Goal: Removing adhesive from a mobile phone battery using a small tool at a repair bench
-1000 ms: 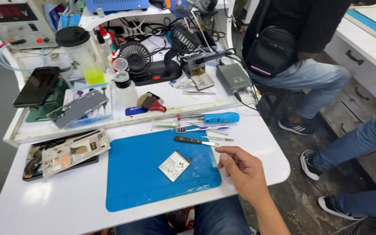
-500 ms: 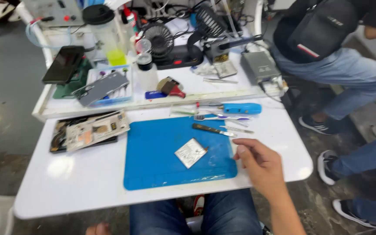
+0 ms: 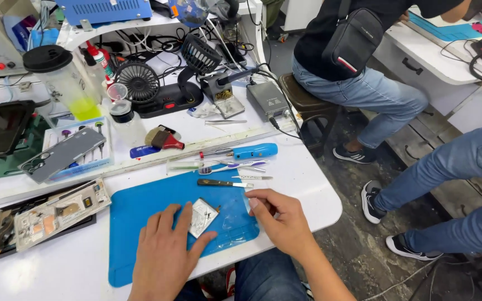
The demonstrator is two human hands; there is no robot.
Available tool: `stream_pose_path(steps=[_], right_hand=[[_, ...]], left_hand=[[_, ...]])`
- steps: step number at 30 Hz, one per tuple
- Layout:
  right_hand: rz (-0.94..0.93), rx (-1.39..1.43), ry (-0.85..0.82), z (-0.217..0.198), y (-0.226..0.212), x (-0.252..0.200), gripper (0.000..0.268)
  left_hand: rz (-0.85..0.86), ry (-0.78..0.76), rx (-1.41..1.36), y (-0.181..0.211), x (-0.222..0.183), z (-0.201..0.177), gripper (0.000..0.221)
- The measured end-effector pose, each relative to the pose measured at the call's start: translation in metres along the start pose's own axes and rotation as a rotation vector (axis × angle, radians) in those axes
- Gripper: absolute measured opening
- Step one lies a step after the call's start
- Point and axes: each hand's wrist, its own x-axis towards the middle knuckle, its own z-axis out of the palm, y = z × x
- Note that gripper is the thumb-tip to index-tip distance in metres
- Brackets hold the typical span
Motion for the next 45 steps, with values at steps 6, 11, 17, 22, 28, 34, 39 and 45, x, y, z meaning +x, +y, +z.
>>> stream_pose_path(steps=[6, 11, 17, 22, 28, 34, 39, 45], right_hand=[[-0.052, -0.050, 0.011, -0.001, 0.004, 0.001, 0.027], [0.066, -0.088, -0.013, 0.005, -0.012, 0.009, 0.030], [-0.402, -0.562, -0.100, 0.019, 0.005, 0.060, 0.027], [-0.784, -0.904, -0.269, 0.037, 0.017, 0.083, 0.021], [-0.698, -0.955, -0.242, 0.041, 0.014, 0.070, 0.020], [-0.524, -0.695, -0.120, 0.022, -0.019, 0.050, 0.017], [-0.266, -0.344, -0.037, 0.011, -0.010, 0.028, 0.025], [-0.128, -0.315, -0.039, 0.006, -0.034, 0.002, 0.020]], left_hand=[[0.186, -0.091, 0.002, -0.003, 0.018, -0.018, 0.070], [0.266, 0.032, 0.144, 0.003, 0.015, -0.025, 0.052], [0.102, 0.128, -0.231, -0.011, 0.031, -0.033, 0.018], [-0.604, -0.218, -0.855, 0.007, 0.039, -0.091, 0.035], [-0.549, -0.346, -1.057, -0.002, 0.040, -0.077, 0.047], [-0.636, -0.269, -1.205, -0.008, 0.042, -0.067, 0.020], [-0.342, -0.185, -0.760, -0.031, 0.037, -0.043, 0.031], [-0.071, -0.280, -0.743, -0.020, 0.023, -0.092, 0.065]])
